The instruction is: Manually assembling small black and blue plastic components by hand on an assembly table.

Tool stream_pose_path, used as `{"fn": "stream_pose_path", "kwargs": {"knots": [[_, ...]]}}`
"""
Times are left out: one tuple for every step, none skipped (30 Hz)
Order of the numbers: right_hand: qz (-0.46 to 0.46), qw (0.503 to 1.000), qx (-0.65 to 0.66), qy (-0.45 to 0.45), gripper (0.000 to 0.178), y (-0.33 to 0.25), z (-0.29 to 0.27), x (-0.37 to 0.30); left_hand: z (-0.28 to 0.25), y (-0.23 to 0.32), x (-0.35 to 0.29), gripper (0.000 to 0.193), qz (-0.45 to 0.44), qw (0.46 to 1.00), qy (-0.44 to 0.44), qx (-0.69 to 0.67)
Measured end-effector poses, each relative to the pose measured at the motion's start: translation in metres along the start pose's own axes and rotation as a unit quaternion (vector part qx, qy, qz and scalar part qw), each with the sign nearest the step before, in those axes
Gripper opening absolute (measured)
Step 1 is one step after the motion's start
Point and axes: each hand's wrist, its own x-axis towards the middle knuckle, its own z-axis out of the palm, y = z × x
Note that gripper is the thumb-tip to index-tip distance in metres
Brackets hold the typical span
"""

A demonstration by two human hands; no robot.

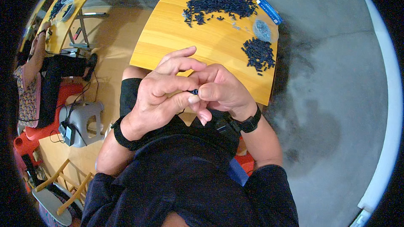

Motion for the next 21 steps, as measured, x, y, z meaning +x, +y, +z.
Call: {"fn": "stream_pose_path", "kwargs": {"knots": [[-0.01, 1.0, -0.005, -0.012, 0.04, 0.0, 0.0, 0.0, 0.0, 0.001, 0.001, 0.017, 0.007, 1.0, -0.004, 0.009], [-0.019, 0.999, -0.011, -0.023, 0.037, 0.001, 0.0, 0.0, 0.0, 0.003, 0.001, 0.017, 0.014, 1.0, -0.007, 0.018], [-0.018, 1.0, -0.011, -0.021, 0.037, 0.0, 0.002, 0.0, 0.0, 0.003, 0.001, 0.017, 0.014, 1.0, -0.006, 0.016], [-0.029, 0.999, -0.025, -0.012, 0.037, -0.002, 0.004, 0.001, 0.0, 0.004, 0.002, 0.017, 0.018, 0.999, -0.01, 0.024], [-0.04, 0.998, -0.038, -0.002, 0.037, -0.003, 0.006, 0.001, 0.0, 0.005, 0.002, 0.017, 0.022, 0.999, -0.014, 0.033], [-0.04, 0.998, -0.039, 0.001, 0.037, -0.002, 0.005, 0.001, 0.0, 0.006, 0.003, 0.017, 0.023, 0.999, -0.014, 0.03], [-0.049, 0.998, -0.04, -0.006, 0.038, 0.0, 0.003, 0.0, -0.001, 0.008, 0.004, 0.017, 0.021, 0.999, -0.026, 0.016], [-0.057, 0.997, -0.041, -0.014, 0.039, 0.001, 0.001, -0.001, 0.0, 0.008, 0.005, 0.017, 0.019, 0.999, -0.039, 0.001], [-0.056, 0.998, -0.04, -0.014, 0.039, 0.002, -0.001, -0.001, 0.0, 0.008, 0.004, 0.017, 0.019, 0.999, -0.038, 0.001], [-0.059, 0.997, -0.049, -0.019, 0.041, 0.003, -0.003, -0.001, 0.001, 0.008, 0.004, 0.016, 0.017, 0.999, -0.034, 0.001], [-0.062, 0.996, -0.057, -0.025, 0.042, 0.004, -0.005, -0.001, 0.002, 0.008, 0.004, 0.016, 0.016, 0.999, -0.031, 0.002], [-0.062, 0.996, -0.057, -0.025, 0.042, 0.005, -0.006, -0.001, 0.002, 0.007, 0.004, 0.016, 0.015, 0.999, -0.031, 0.001], [-0.066, 0.995, -0.061, -0.034, 0.044, 0.006, -0.008, 0.0, 0.002, 0.006, 0.004, 0.015, 0.02, 0.999, -0.033, -0.006], [-0.07, 0.994, -0.065, -0.044, 0.045, 0.007, -0.009, 0.001, 0.002, 0.005, 0.004, 0.015, 0.025, 0.999, -0.034, -0.012], [-0.07, 0.995, -0.064, -0.044, 0.045, 0.007, -0.009, 0.002, 0.002, 0.005, 0.004, 0.015, 0.024, 0.999, -0.034, -0.012], [-0.069, 0.994, -0.068, -0.048, 0.048, 0.005, -0.009, 0.003, 0.002, 0.004, 0.005, 0.014, 0.027, 0.999, -0.035, -0.01], [-0.068, 0.994, -0.073, -0.051, 0.051, 0.004, -0.009, 0.004, 0.003, 0.004, 0.005, 0.013, 0.03, 0.999, -0.035, -0.008], [-0.069, 0.994, -0.072, -0.051, 0.051, 0.004, -0.011, 0.005, 0.003, 0.004, 0.006, 0.013, 0.03, 0.999, -0.036, -0.008], [-0.067, 0.991, -0.084, -0.074, 0.053, 0.003, -0.014, 0.006, 0.004, 0.005, 0.007, 0.012, 0.037, 0.998, -0.039, -0.01], [-0.066, 0.989, -0.095, -0.097, 0.056, 0.003, -0.016, 0.006, 0.004, 0.005, 0.008, 0.01, 0.044, 0.998, -0.043, -0.013], [-0.067, 0.989, -0.095, -0.096, 0.056, 0.002, -0.017, 0.005, 0.005, 0.006, 0.008, 0.01, 0.044, 0.998, -0.044, -0.014]]}}
